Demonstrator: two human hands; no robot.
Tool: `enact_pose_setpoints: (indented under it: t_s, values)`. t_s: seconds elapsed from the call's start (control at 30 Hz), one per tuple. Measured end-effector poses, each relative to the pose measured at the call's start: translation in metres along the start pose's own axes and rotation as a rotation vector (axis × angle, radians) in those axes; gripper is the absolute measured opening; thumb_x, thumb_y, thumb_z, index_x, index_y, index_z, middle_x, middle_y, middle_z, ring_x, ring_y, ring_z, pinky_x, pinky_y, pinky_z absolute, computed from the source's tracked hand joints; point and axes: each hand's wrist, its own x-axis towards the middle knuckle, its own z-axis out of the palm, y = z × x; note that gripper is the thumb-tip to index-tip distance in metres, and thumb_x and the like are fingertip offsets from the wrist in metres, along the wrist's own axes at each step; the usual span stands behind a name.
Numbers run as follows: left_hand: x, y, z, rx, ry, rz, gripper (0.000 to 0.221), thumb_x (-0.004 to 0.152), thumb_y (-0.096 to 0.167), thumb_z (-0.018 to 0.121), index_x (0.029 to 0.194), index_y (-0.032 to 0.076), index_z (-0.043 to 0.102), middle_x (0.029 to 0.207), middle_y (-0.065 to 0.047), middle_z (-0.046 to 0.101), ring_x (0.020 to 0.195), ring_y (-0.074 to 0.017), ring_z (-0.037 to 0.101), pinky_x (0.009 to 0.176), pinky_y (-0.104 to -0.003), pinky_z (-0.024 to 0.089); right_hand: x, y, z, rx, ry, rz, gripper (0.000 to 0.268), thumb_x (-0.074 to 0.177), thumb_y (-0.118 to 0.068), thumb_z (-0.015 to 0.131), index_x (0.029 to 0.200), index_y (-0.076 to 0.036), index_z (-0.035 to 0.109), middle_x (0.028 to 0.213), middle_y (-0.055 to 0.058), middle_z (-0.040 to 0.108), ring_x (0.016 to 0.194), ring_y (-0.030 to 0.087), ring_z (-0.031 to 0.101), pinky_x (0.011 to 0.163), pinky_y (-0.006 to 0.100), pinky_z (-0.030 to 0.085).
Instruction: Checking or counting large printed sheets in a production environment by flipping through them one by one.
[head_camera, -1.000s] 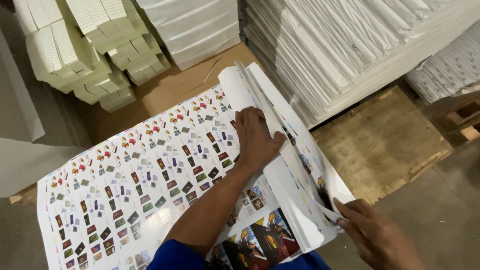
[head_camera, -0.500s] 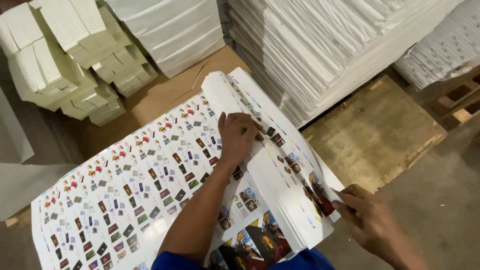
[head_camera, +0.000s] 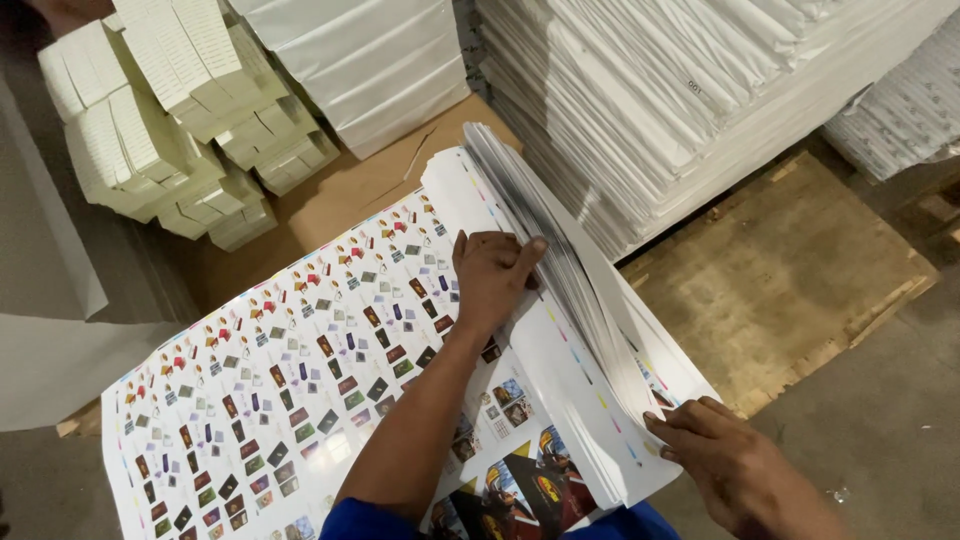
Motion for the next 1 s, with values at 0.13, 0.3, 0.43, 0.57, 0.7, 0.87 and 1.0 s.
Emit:
enact_pose_setpoints:
  t_s: [0.13,0.3,0.43,0.57,0.7,0.87,1.0]
  values:
    - [-0.001,-0.004,0.001,0.009,-0.040,-0.031,0.053,0.085,0.050,0.079,0.051,0.010,0.068,0.075,0.005,0.073,0.118,-0.0132,0.062,0.124,-0.048,0.012,-0.002,0.007,-0.001,0.006,-0.064,0.072,0.038,0.085,-0.008,0.069,0.121,-0.011,0.080,0.109,0.002,0.080,0.097,0.017,0.076,0.080,0.032,0.066]
    - [-0.002,0.004,-0.003,0.065,-0.054,-0.027,0.060,0.085,0.055,0.077,0.049,0.010,0.060,0.075,0.002,0.071,0.121,-0.0157,0.061,0.126,-0.051,0.010,-0.003,0.011,0.001,0.023,-0.010,0.049,0.037,0.084,-0.005,0.067,0.118,-0.012,0.081,0.105,0.001,0.080,0.086,0.015,0.077,0.071,0.032,0.064]
    - [-0.002,0.004,-0.002,0.091,-0.039,0.000,0.060,0.085,0.055,0.077,0.051,0.008,0.062,0.077,0.001,0.071,0.118,-0.0160,0.061,0.128,-0.051,0.010,-0.004,0.010,0.001,0.018,0.008,0.029,0.040,0.082,-0.001,0.070,0.120,-0.011,0.079,0.107,0.002,0.078,0.091,0.018,0.075,0.072,0.030,0.063]
    - [-0.002,0.003,-0.002,0.087,-0.031,0.025,0.056,0.086,0.051,0.079,0.052,0.010,0.060,0.073,0.001,0.068,0.117,-0.0165,0.062,0.128,-0.053,0.010,0.002,-0.002,-0.008,-0.009,-0.097,0.079,0.037,0.090,-0.007,0.061,0.123,-0.009,0.076,0.100,0.002,0.078,0.085,0.014,0.074,0.068,0.032,0.062]
    - [-0.004,0.005,-0.003,0.094,-0.042,0.017,0.057,0.086,0.052,0.079,0.051,0.010,0.061,0.073,0.000,0.070,0.121,-0.0190,0.062,0.128,-0.053,0.011,-0.005,0.011,0.000,-0.013,-0.006,0.084,0.039,0.085,-0.007,0.067,0.121,-0.015,0.081,0.100,0.001,0.080,0.076,0.014,0.073,0.063,0.030,0.062]
    - [-0.004,0.002,-0.002,0.079,-0.024,0.057,0.058,0.086,0.052,0.078,0.051,0.009,0.060,0.078,-0.001,0.072,0.121,-0.0201,0.061,0.127,-0.053,0.011,-0.008,0.015,0.002,0.004,0.016,0.141,0.041,0.083,-0.005,0.070,0.120,-0.017,0.082,0.103,0.001,0.080,0.080,0.017,0.073,0.065,0.032,0.061]
    - [-0.003,0.003,-0.002,0.119,-0.055,0.022,0.061,0.086,0.058,0.074,0.051,0.008,0.063,0.088,-0.003,0.075,0.126,-0.0210,0.058,0.128,-0.051,0.009,-0.006,0.013,0.001,-0.012,0.001,0.155,0.039,0.084,-0.007,0.070,0.120,-0.016,0.081,0.100,-0.001,0.079,0.079,0.013,0.075,0.064,0.029,0.063]
